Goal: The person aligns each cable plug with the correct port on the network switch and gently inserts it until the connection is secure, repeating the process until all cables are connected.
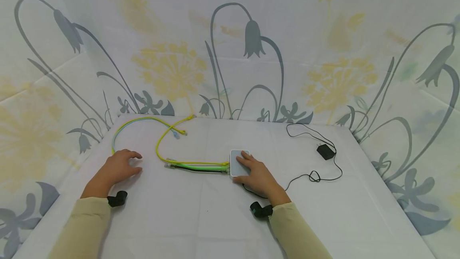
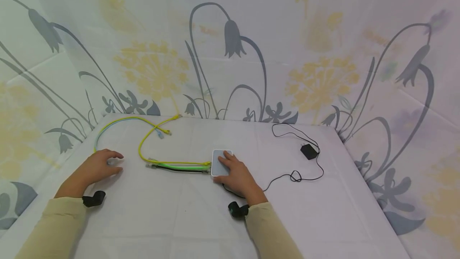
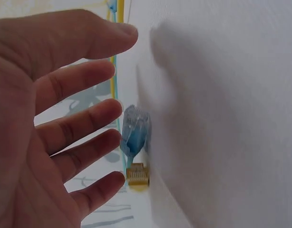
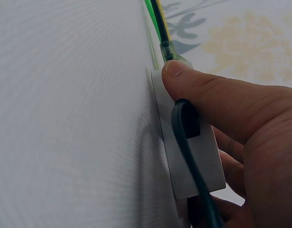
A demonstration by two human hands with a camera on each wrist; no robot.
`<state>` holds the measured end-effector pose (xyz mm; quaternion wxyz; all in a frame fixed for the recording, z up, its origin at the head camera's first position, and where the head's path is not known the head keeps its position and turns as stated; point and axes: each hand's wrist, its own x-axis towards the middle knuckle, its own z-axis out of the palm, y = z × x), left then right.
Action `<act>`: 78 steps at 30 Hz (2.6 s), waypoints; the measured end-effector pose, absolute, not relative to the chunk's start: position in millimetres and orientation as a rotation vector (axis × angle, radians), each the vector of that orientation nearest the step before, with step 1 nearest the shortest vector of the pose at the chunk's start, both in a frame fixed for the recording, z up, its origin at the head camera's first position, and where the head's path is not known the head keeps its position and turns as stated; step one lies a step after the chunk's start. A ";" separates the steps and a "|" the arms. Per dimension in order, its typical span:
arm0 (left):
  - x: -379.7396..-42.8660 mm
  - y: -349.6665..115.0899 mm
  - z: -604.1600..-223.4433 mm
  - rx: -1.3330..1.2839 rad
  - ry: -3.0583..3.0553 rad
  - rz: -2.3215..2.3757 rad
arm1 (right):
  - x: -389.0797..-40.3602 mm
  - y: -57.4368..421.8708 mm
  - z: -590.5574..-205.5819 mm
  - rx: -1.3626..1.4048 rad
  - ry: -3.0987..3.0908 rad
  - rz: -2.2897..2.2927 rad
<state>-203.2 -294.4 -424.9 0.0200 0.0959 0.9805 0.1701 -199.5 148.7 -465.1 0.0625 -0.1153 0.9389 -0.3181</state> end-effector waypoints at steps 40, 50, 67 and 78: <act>-213.3 -303.5 -423.7 0.252 3.058 0.464 | -199.8 149.9 -467.4 -0.378 2.849 -0.945; -215.4 -296.7 -425.9 0.328 3.084 0.543 | -200.3 150.7 -467.3 -0.383 2.848 -0.952; -215.6 -283.1 -428.2 0.414 3.072 0.637 | -198.9 149.7 -466.8 -0.364 2.836 -0.960; -216.8 -271.6 -434.0 0.393 3.035 0.639 | -198.7 148.9 -466.9 -0.363 2.847 -0.941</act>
